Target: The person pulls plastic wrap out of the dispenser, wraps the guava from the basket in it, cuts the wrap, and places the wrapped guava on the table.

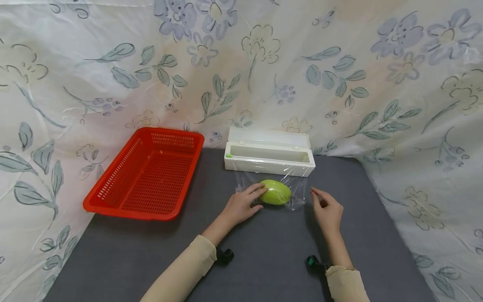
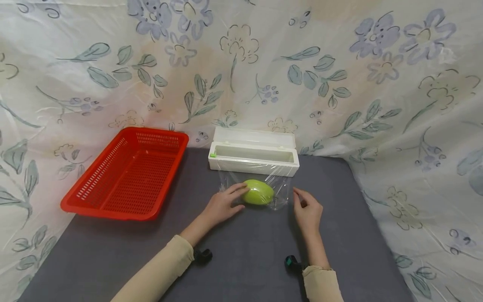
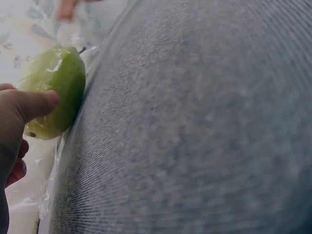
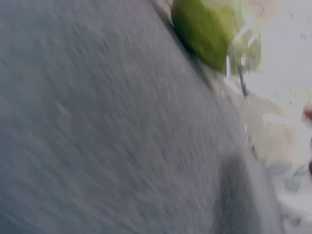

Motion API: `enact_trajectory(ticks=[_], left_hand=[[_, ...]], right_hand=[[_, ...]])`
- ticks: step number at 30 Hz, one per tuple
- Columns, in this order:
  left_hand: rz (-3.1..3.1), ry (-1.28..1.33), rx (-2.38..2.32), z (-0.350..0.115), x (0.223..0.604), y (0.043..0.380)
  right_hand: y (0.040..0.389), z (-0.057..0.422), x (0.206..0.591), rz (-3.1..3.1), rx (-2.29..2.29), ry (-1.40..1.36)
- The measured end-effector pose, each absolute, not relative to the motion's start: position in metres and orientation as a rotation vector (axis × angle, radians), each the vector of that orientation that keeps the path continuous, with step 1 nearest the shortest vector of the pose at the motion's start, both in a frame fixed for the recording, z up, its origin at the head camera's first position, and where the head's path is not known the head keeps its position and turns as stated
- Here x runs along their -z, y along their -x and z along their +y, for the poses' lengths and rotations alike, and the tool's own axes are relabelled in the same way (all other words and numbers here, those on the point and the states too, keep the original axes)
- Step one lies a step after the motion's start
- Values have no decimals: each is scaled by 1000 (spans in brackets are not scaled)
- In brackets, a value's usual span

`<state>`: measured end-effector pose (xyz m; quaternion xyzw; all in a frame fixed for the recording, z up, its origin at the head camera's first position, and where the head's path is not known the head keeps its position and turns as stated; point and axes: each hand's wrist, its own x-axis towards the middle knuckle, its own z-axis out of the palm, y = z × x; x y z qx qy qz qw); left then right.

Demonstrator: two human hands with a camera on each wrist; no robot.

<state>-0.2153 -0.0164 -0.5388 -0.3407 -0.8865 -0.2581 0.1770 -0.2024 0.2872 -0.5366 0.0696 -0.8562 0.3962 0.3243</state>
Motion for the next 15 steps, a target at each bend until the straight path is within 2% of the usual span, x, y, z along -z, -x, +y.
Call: enact_trajectory(ticks=[4,6,15], left_hand=[[-2521,924,639,-11,539,215],[-2532,901,604,-8,540,214],[-2611,824,602,0,544,214]], right_hand=[[200,274,535,-2220,-961,-620],[200,267,537,-2272,-874,-745],[208,256,553,-2366,-759,-776]])
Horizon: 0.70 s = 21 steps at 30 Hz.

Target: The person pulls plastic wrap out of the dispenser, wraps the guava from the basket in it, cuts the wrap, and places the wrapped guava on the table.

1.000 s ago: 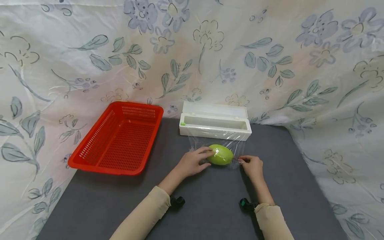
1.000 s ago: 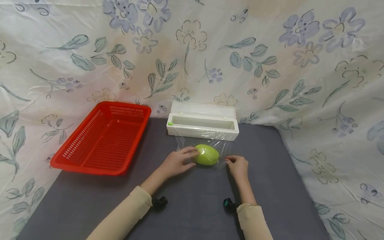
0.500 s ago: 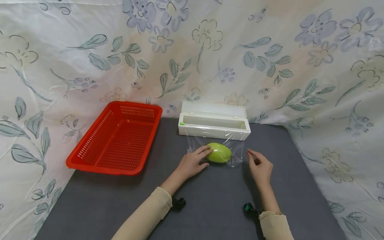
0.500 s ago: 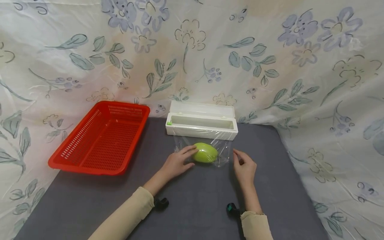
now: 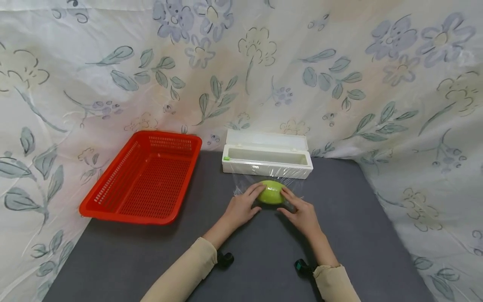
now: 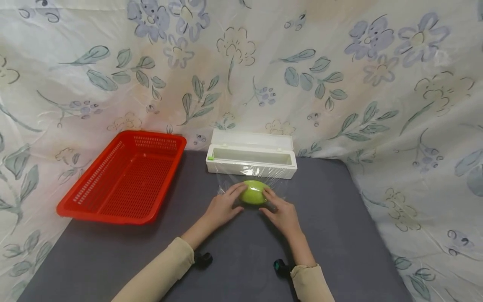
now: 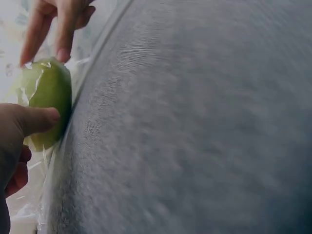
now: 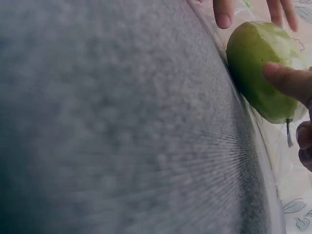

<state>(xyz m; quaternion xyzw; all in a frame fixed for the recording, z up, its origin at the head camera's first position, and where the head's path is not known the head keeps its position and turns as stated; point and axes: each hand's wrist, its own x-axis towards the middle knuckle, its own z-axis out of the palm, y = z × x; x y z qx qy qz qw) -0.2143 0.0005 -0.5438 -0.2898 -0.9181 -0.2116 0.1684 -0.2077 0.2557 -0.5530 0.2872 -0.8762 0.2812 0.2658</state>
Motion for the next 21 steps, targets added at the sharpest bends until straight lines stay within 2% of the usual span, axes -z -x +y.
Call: enact_trajectory(ticks=[10,21], left_hand=[[-2686,697,622,14,541,219],[-2700,657,534,27,538,240]], right_hand=[[218,255,556,-2423,-822,-703],[228,247,555,-2437,-758,-533]])
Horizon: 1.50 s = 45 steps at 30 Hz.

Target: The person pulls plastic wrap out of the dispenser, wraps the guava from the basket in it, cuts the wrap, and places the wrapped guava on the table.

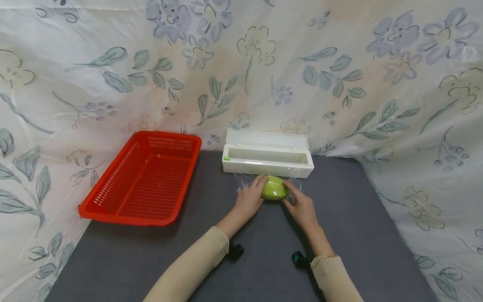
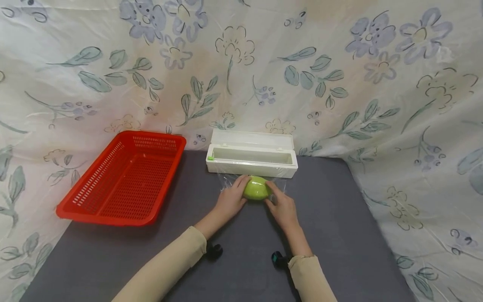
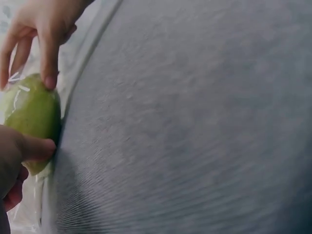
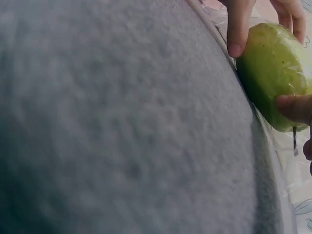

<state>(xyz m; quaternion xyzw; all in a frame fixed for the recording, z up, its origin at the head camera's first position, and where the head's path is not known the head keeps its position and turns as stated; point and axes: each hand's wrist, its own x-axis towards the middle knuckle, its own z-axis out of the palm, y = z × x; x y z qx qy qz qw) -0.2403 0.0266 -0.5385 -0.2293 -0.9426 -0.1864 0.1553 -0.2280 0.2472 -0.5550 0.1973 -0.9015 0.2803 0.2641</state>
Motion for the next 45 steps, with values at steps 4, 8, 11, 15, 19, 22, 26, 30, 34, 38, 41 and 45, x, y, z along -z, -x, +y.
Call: enact_trajectory(ticks=[4,8,11,15,19,22,26,30,34,38,41,45], left_hand=[[-2749,676,508,22,533,248],[-2830,683,530,18,528,254],[-2879,685,574,17,526,258],[-2915,694,612,16,525,265],[-2940,706,669,13,521,269],[-2955,703,731,11,514,268],[-2929,660,745,12,506,258],[-2806,637,704,19,507,246],[-2699,631,674,28,518,244],[-2664,602,664,33,529,255],[-2649,593,669,33,534,263],[-2663,590,664,30,531,269]], right_hand=[[231,249,551,-2478,-749,-549],[232,250,548,-2493,-776,-600],[233,248,547,-2525,-787,-641],[240,245,545,-2592,-743,-641],[247,245,541,-2614,-722,-639],[252,250,535,-2640,-726,-655],[260,257,526,-2719,-707,-663],[268,262,515,-2791,-690,-679],[277,267,506,-2831,-750,-713],[284,271,502,-2848,-854,-757],[286,272,499,-2871,-916,-764],[280,269,496,-2912,-897,-694]])
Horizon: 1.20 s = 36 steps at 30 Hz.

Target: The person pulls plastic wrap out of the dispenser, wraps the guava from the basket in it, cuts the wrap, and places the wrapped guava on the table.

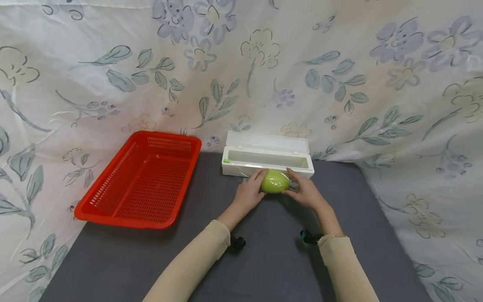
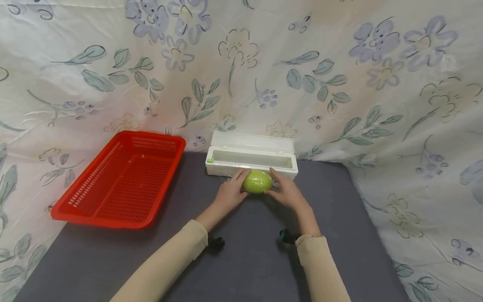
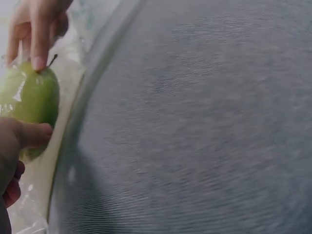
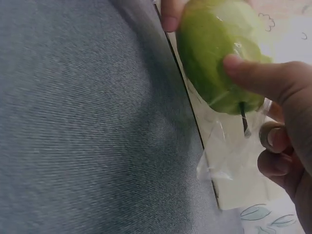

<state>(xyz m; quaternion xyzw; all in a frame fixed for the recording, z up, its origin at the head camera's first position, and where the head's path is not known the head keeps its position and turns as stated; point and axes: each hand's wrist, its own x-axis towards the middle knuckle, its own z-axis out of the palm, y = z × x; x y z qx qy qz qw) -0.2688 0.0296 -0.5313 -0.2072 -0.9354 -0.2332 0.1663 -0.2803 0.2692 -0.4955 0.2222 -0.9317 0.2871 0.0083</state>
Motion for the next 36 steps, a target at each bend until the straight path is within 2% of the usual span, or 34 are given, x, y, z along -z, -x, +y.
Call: enact_trajectory(ticks=[8,16,23,27,36], left_hand=[[-2766,618,666,30,514,274],[-2791,595,802,21,516,287],[-2778,669,885,18,514,288],[-2795,692,911,18,514,287],[-2787,656,1037,15,517,285]], right_hand=[[250,247,496,-2651,-674,-519],[273,245,513,-2650,-674,-555],[285,255,501,-2756,-764,-589],[285,255,497,-2788,-748,-614],[270,256,515,-2721,-801,-531]])
